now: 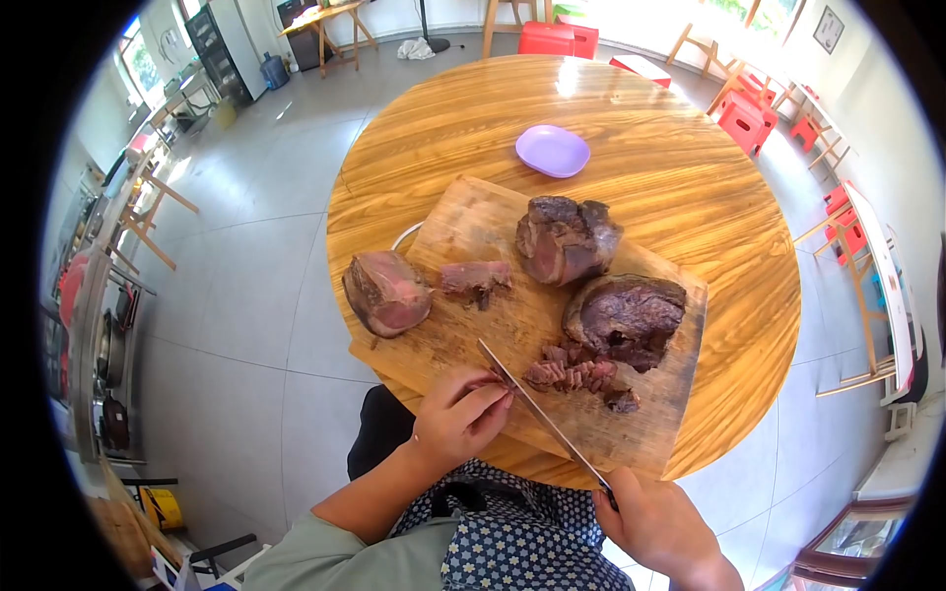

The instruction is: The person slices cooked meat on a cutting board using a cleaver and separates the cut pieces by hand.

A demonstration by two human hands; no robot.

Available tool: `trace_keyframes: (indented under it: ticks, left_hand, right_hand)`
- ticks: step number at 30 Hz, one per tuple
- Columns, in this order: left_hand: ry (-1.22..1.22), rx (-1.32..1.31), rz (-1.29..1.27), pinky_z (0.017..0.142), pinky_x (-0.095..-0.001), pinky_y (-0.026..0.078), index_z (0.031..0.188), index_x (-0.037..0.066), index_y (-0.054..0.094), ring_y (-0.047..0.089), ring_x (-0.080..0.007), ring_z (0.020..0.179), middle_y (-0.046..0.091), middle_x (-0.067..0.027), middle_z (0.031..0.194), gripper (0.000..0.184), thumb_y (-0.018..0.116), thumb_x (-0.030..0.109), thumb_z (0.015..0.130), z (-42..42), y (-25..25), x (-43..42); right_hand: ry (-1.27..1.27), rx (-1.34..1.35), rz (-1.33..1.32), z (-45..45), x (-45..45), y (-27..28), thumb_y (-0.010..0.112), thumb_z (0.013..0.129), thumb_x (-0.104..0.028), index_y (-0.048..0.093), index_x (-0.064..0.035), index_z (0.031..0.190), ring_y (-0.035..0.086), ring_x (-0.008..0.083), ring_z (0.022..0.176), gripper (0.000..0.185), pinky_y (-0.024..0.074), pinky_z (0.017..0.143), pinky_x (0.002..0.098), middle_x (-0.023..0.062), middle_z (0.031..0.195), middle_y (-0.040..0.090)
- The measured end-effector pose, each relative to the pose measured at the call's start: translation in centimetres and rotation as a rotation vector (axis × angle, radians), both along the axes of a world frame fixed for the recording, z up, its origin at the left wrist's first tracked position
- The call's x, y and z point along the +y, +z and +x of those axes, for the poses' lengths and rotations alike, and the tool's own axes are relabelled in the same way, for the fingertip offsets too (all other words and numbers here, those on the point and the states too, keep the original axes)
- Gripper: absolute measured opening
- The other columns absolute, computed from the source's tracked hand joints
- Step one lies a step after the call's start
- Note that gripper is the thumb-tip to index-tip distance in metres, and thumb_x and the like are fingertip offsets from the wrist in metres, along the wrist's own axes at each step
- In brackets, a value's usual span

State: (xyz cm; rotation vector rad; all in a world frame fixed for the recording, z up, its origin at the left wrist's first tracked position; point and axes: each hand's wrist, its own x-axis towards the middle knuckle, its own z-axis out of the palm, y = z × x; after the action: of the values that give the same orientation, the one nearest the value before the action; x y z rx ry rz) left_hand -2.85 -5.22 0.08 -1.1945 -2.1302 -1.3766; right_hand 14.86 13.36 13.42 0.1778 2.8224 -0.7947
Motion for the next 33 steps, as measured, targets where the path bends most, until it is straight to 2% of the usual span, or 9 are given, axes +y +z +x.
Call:
trace_keyframes:
  ticks: [4, 6, 9, 16, 25, 27, 31, 33]
  left_hand:
    - [-0.004, -0.006, -0.014, 0.07, -0.034, 0.055, 0.099, 0.002, 0.072, 0.067, -0.0256, 0.081, 0.066, -0.0123, 0.1, 0.026, 0.082, -0.002, 0.075, 0.0, 0.0, -0.1]
    - [-0.011, 0.016, -0.012, 0.069, -0.0339, 0.055, 0.099, 0.002, 0.072, 0.067, -0.0256, 0.081, 0.067, -0.0124, 0.1, 0.026, 0.082, -0.002, 0.075, -0.3, 0.1, -0.1]
    - [-0.01, -0.016, -0.01, 0.069, -0.034, 0.055, 0.098, 0.002, 0.072, 0.068, -0.026, 0.08, 0.067, -0.0126, 0.1, 0.026, 0.082, -0.002, 0.074, -0.1, 0.1, 0.1]
    - [-0.005, -0.1, -0.04, 0.069, -0.0347, 0.056, 0.097, 0.002, 0.072, 0.068, -0.0279, 0.079, 0.068, -0.0132, 0.098, 0.026, 0.082, -0.001, 0.073, -0.1, 0.4, 0.1]
    - [-0.002, -0.13, -0.018, 0.068, -0.0354, 0.056, 0.096, 0.002, 0.072, 0.068, -0.0292, 0.079, 0.068, -0.0133, 0.097, 0.027, 0.082, -0.002, 0.072, -0.5, 0.3, 0.3]
    - [0.003, -0.124, -0.025, 0.068, -0.0341, 0.056, 0.098, 0.003, 0.072, 0.068, -0.0278, 0.081, 0.068, -0.0134, 0.098, 0.027, 0.082, -0.002, 0.072, -0.5, 0.3, 0.3]
    - [0.008, -0.125, -0.029, 0.067, -0.0326, 0.056, 0.1, 0.003, 0.072, 0.068, -0.0267, 0.081, 0.068, -0.0136, 0.102, 0.029, 0.082, -0.001, 0.073, -0.4, 0.6, 0.5]
    - [-0.006, -0.124, -0.023, 0.068, -0.0336, 0.055, 0.1, 0.003, 0.072, 0.068, -0.0275, 0.082, 0.068, -0.0137, 0.102, 0.029, 0.083, -0.001, 0.073, -0.6, 0.6, 0.7]
  right_hand:
    - [-0.009, -0.027, 0.006, 0.2, -0.2, 0.6, 0.065, 0.096, -0.02, 0.05, -0.0028, 0.09, 0.064, 0.0408, 0.063, 0.024, 0.0507, 0.056, 0.0488, 0.0177, 0.072, 0.064]
    - [-0.075, -0.043, -0.091, 0.5, -0.4, 1.0, 0.057, 0.099, -0.017, 0.049, -0.0057, 0.106, 0.063, 0.0491, 0.069, 0.016, 0.0492, 0.057, 0.0563, 0.0287, 0.086, 0.063]
    - [-0.072, -0.144, -0.074, 0.5, -0.3, 1.4, 0.057, 0.1, -0.018, 0.049, -0.0047, 0.106, 0.063, 0.0498, 0.07, 0.017, 0.0491, 0.058, 0.0571, 0.0292, 0.086, 0.065]
    - [-0.065, -0.238, -0.035, -0.3, -0.4, 1.5, 0.057, 0.099, -0.018, 0.049, -0.0028, 0.103, 0.064, 0.0488, 0.07, 0.017, 0.0496, 0.058, 0.0566, 0.0286, 0.082, 0.064]
    - [-0.054, -0.189, -0.022, -1.6, -0.9, 1.9, 0.058, 0.099, -0.017, 0.049, -0.0023, 0.102, 0.063, 0.0492, 0.07, 0.017, 0.0488, 0.059, 0.0568, 0.0283, 0.08, 0.064]
    - [-0.07, -0.289, -0.082, -1.9, -0.6, 2.0, 0.058, 0.099, -0.018, 0.049, -0.003, 0.103, 0.063, 0.05, 0.071, 0.018, 0.0484, 0.059, 0.0577, 0.0283, 0.078, 0.063]
    - [-0.094, -0.249, -0.087, -2.4, -0.1, 2.5, 0.058, 0.099, -0.019, 0.047, -0.0041, 0.105, 0.062, 0.0505, 0.071, 0.019, 0.0476, 0.059, 0.059, 0.0286, 0.078, 0.063]
    - [-0.206, -0.432, 0.041, -2.9, -0.2, 3.6, 0.066, 0.095, -0.021, 0.053, -0.0017, 0.094, 0.065, 0.0405, 0.061, 0.023, 0.0514, 0.056, 0.0483, 0.0182, 0.07, 0.066]
